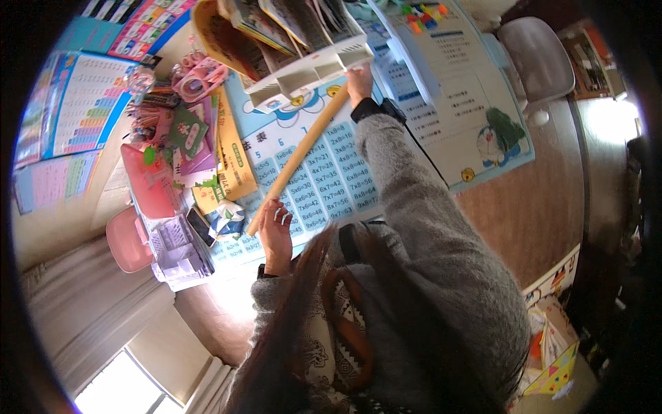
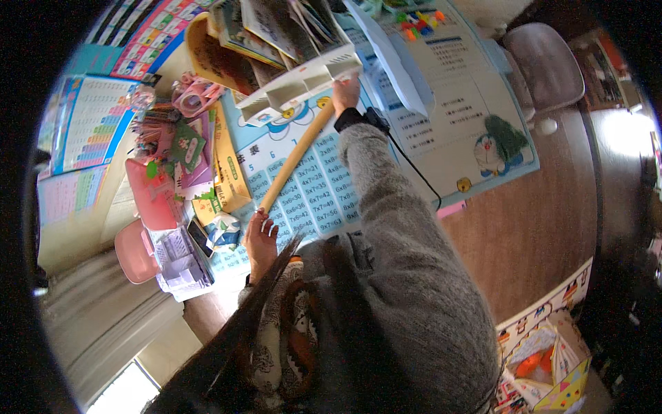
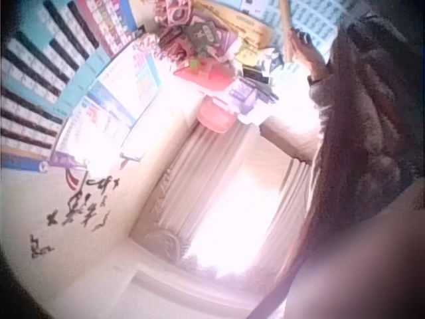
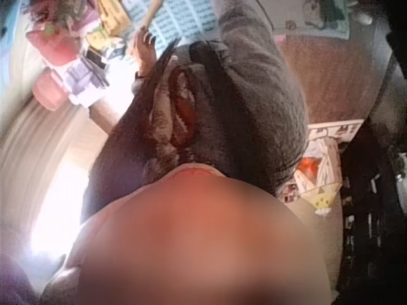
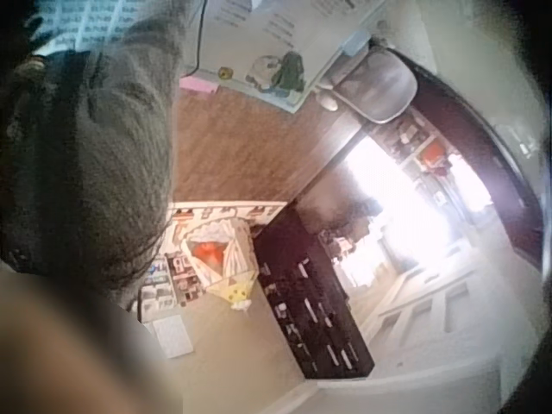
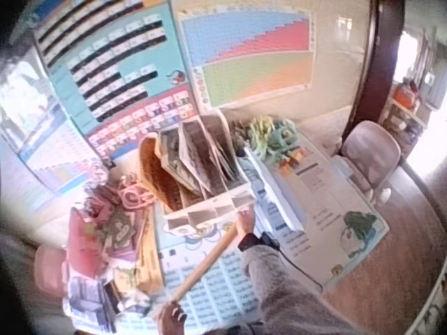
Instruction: The person assembles a purple plastic storage basket by snapping together multiple panels. They then place the assembled basket on a table and arrange other items around it.
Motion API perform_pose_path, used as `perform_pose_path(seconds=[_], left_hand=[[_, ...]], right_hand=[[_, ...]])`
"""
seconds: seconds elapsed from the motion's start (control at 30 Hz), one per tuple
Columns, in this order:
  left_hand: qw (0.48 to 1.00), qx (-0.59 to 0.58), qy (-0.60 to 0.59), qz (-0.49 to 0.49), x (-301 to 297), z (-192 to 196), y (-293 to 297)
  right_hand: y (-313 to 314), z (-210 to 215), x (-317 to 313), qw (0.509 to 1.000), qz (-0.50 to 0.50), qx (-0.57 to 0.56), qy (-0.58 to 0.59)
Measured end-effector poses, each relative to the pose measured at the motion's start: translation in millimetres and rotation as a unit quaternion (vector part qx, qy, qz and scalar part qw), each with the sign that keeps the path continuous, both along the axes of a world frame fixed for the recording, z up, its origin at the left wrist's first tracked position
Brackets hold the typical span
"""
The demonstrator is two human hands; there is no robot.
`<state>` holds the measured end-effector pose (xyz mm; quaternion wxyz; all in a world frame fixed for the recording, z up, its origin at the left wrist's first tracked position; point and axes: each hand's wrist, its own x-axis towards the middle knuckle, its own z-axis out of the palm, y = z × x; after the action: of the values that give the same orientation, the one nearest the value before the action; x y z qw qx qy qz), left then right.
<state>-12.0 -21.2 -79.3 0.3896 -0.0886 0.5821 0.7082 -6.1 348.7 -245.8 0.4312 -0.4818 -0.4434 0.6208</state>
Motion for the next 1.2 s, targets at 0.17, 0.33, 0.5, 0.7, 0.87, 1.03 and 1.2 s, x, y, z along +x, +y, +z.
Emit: perform_pose_path(seconds=[0.17,0.33,0.5,0.7,0.87,1.03,1.2], left_hand=[[0.999,-0.003,-0.01,-0.051,1.0,-1.0,7.8],[0.977,0.016,0.025,-0.212,-0.6,-0.4,20.1],[0.904,-0.058,0.098,-0.412,-6.7,-20.4,39.8],[0.921,-0.056,0.058,-0.381,7.9,-39.2,35.1],[0.979,0.047,0.042,-0.196,-27.1,9.5,-29.6],[0.939,-0.03,0.323,-0.112,-131.7,125.2,-184.2],[0.839,0.001,0.535,0.095,-265.2,282.3,-366.7]], right_hand=[[-10.1,33.9,21.5,0.99,0.134,-0.018,-0.031],[-98.2,115.5,53.9,0.862,0.498,-0.08,-0.061],[-176.4,146.5,100.9,0.836,0.527,-0.151,0.0],[-169.7,96.5,134.6,0.903,0.361,-0.17,-0.157],[-146.0,80.1,145.7,0.885,0.4,-0.103,-0.216],[-151.7,146.5,117.4,0.9,0.411,-0.075,-0.122],[-145.8,258.9,48.3,0.894,0.374,0.173,-0.178]])
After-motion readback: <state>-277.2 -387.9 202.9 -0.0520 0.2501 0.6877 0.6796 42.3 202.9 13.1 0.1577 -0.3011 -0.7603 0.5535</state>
